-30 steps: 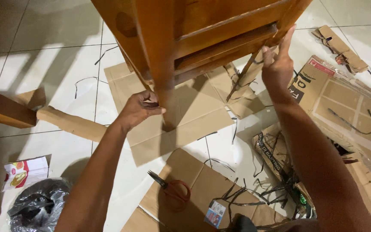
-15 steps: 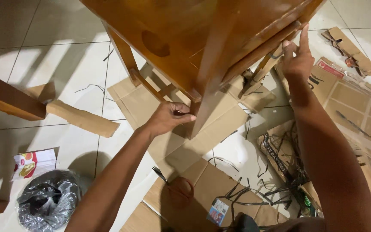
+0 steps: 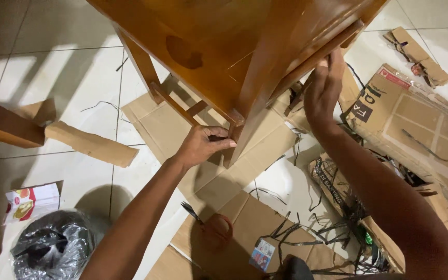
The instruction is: Wrapping a wooden chair leg with cardboard and securing it with wire ties for protection
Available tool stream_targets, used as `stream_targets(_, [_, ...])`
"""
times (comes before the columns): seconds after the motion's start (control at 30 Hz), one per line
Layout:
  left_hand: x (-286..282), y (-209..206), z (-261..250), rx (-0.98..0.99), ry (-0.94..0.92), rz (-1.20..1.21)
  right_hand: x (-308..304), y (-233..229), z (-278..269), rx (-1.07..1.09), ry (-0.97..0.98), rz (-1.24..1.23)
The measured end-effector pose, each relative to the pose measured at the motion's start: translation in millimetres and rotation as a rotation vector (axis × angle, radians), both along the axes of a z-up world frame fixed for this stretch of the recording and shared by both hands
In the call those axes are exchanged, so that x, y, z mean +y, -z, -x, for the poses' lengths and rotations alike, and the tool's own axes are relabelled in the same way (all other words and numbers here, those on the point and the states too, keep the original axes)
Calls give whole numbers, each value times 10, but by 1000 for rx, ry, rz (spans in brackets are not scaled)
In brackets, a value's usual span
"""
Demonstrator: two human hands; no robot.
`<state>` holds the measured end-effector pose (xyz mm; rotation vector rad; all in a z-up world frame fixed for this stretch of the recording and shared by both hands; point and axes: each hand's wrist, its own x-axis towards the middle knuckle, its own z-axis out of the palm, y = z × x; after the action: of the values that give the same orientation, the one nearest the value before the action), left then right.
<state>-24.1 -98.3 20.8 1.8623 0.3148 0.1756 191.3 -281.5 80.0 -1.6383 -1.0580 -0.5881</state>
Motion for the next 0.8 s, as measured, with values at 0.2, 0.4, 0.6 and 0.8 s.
stream_targets(0.2, [-3,-27,-83,10,7,41,-97,-70,-147,163,-131,36])
stream_targets(0.4, [-162,8,-327,-99,25,-184,-134,167,-677,129,-225,44])
stream_targets(0.6, [-214,64,-389,-277,74,-317,-415,-33,-646,419,-265,205])
stream_targets(0.8, [-251,205,-348,-94,11,-325,-1045,800,-1001,866,-332,269])
